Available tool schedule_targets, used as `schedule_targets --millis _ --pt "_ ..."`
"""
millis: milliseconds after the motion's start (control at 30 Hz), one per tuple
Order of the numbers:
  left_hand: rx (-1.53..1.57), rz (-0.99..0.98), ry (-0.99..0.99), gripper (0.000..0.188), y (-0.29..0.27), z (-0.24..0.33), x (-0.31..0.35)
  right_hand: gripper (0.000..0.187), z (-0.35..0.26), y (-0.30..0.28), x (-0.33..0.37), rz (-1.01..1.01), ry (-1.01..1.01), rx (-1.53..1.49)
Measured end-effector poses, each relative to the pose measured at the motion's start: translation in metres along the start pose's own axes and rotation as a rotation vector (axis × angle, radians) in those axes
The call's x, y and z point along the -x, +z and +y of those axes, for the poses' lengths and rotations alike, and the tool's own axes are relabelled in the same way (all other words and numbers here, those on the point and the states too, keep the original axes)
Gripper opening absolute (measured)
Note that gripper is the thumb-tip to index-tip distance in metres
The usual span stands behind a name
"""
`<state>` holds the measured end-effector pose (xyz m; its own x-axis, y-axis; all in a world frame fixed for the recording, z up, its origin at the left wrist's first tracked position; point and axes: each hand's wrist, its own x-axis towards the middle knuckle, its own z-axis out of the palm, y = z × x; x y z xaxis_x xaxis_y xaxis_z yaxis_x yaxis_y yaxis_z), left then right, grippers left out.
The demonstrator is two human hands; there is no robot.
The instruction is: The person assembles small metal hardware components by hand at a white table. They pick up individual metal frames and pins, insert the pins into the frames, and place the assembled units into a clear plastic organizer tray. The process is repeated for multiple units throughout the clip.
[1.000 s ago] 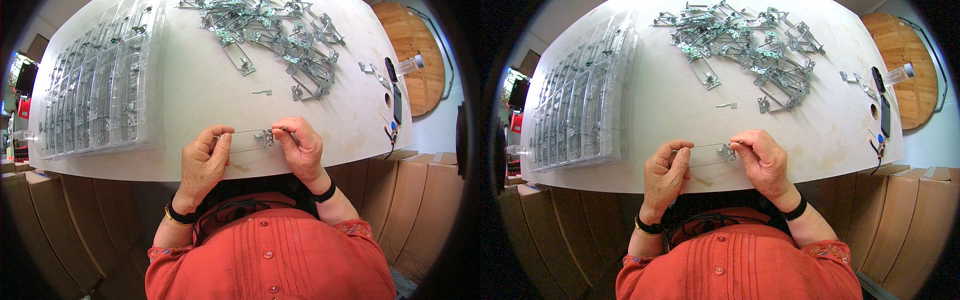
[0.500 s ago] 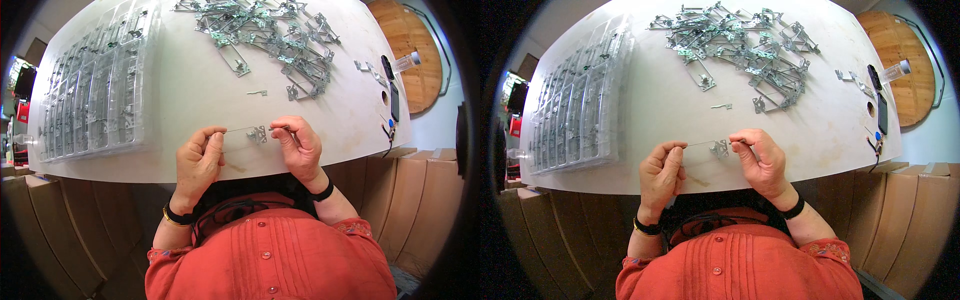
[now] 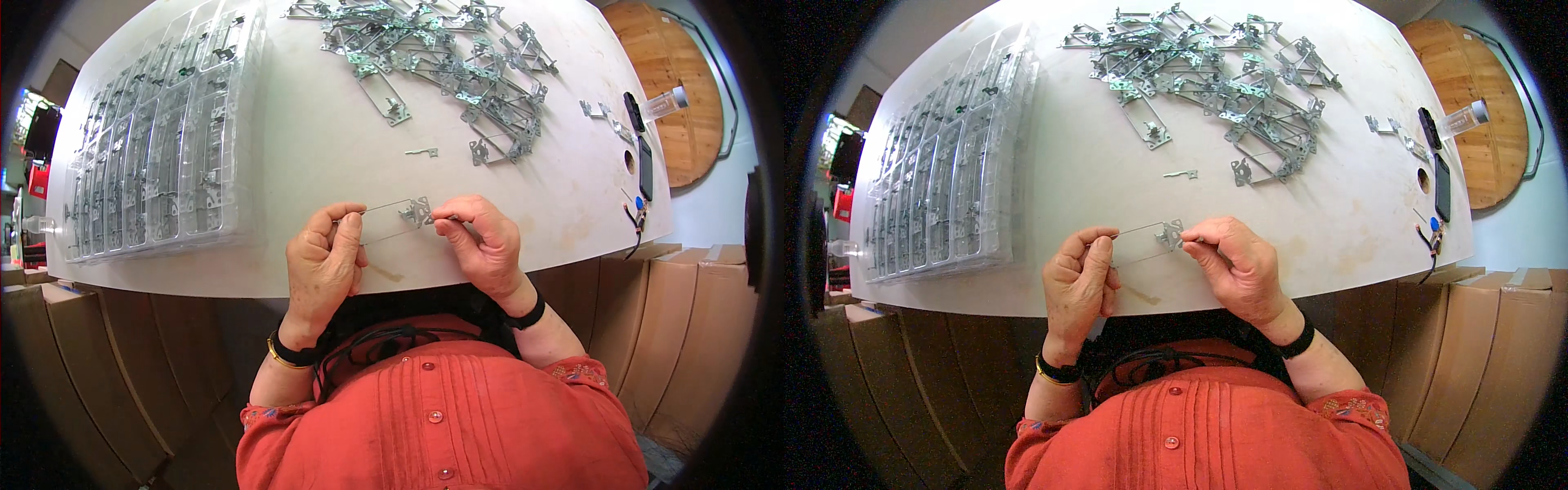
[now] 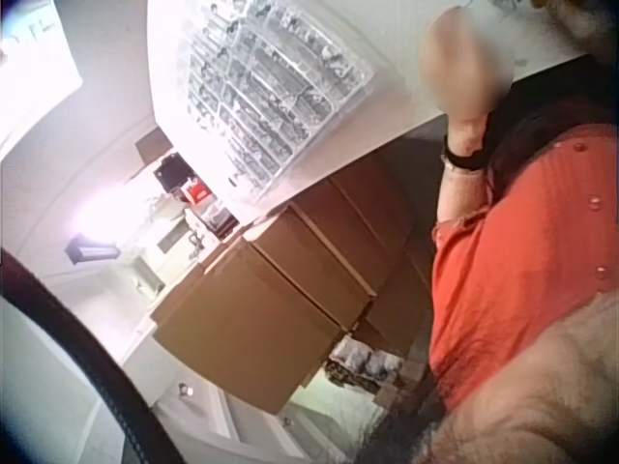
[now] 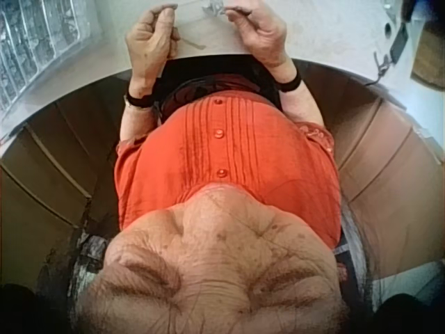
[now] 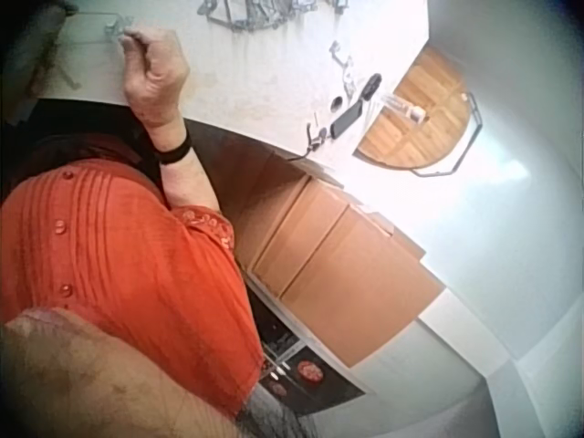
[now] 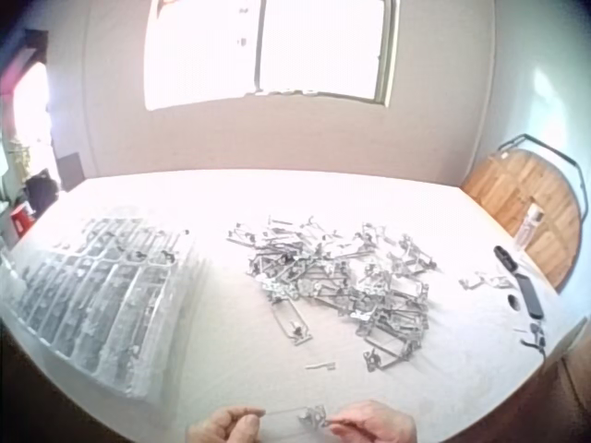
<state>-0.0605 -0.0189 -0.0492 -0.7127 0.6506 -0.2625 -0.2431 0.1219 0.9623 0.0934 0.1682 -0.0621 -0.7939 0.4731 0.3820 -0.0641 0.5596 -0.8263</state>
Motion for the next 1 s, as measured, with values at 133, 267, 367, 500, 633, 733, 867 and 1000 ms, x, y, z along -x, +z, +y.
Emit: schedule_targets --millis 133,267,367,500,633,733,867,1000 --pt "-0.005 -0.002 -0.003 0.028 -0.0002 0.0013 0.0006 0.015 0.0012 0.0015 -0.0006 0.010 -0.012 0.036" --pt "0.020 -0.007 -0.006 0.028 -0.0007 -0.0011 0.0000 0.015 0.0014 0.0019 -0.0014 0.021 -0.030 0.069" --pt "0.026 -0.010 -0.027 0.025 -0.0006 0.0012 0.0005 0.014 0.0022 0.0019 0.0011 0.015 0.028 0.046" --pt "0.030 -0.013 -0.017 0.028 -0.0007 -0.0010 0.0000 0.013 0.0018 0.0018 0.0013 0.020 0.059 0.010" --pt "0.028 -0.012 -0.023 0.028 -0.0006 -0.0007 -0.0002 0.013 -0.0003 0.0012 -0.0023 0.013 -0.008 0.066" --pt "0.022 -0.011 -0.024 0.028 -0.0005 -0.0007 -0.0002 0.013 0.0007 0.0030 -0.0039 0.017 -0.059 0.078" --pt "0.012 -0.007 -0.017 0.028 -0.0004 -0.0013 -0.0003 0.014 0.0002 0.0017 -0.0010 0.004 -0.008 0.055" --pt "0.011 -0.008 -0.001 0.028 -0.0005 -0.0020 -0.0003 0.015 0.0023 0.0007 -0.0023 0.004 -0.062 0.092"
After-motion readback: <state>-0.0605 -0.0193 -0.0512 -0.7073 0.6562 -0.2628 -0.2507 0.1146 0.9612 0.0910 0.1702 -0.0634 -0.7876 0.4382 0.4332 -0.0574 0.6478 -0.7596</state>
